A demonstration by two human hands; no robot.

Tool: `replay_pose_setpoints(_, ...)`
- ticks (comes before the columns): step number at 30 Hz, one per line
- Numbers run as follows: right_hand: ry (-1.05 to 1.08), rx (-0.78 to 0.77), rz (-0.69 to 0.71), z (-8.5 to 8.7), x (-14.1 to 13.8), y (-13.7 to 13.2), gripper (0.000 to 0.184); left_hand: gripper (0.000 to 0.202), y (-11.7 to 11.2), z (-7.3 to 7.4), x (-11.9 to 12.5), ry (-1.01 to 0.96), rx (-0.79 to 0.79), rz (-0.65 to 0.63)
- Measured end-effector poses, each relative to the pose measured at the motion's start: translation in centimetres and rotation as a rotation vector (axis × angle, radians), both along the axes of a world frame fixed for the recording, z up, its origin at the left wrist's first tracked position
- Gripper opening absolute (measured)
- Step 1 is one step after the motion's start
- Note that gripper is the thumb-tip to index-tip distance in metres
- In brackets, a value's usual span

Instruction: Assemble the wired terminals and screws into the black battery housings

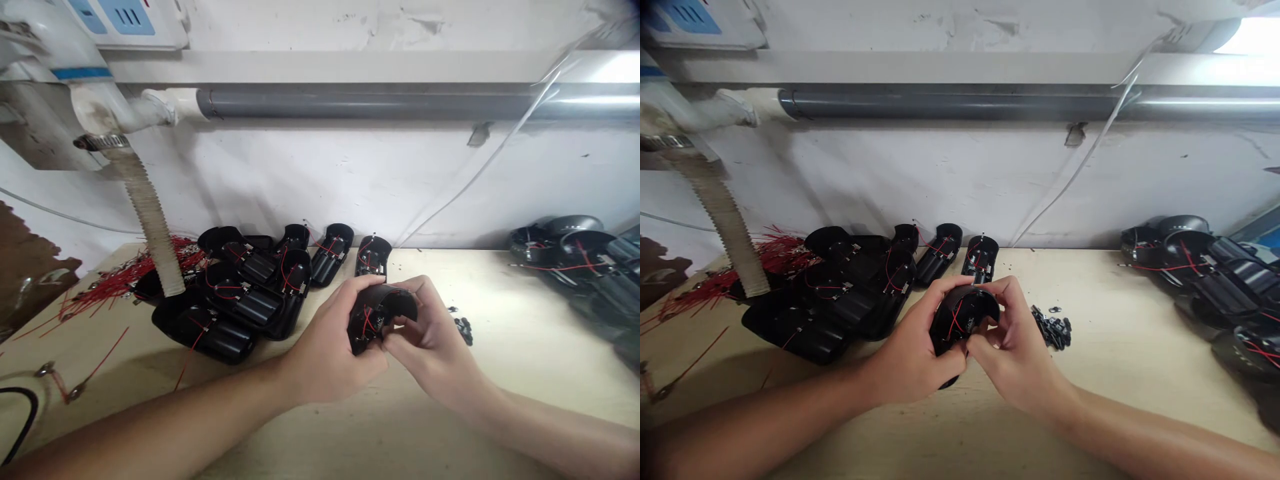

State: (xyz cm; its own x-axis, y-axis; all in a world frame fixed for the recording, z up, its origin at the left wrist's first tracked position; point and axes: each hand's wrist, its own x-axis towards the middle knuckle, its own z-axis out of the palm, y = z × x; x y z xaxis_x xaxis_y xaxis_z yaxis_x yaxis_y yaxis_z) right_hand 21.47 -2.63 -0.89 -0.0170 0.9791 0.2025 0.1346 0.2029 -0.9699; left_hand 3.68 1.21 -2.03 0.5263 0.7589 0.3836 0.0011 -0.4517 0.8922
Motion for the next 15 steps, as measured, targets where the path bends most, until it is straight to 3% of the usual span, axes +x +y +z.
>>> replay_pose_setpoints(11, 0.071, -0.084, 0.05, -0.5, 0.3, 0.5, 0.033, 0.065, 0.5, 0.4, 0.0, -0.03, 0.005, 0.093)
replay_pose_setpoints(13, 0.07, -0.116, 0.04, -0.4, 0.3, 0.5, 0.036, 0.071, 0.2, -0.1, -0.3, -0.035, 0.07, 0.21)
replay_pose_setpoints(15, 0.057, -0.149, 0.04, -0.4, 0.2, 0.4, 0.039, 0.084, -0.6, -1.2, -0.7, -0.087, 0.24, 0.379)
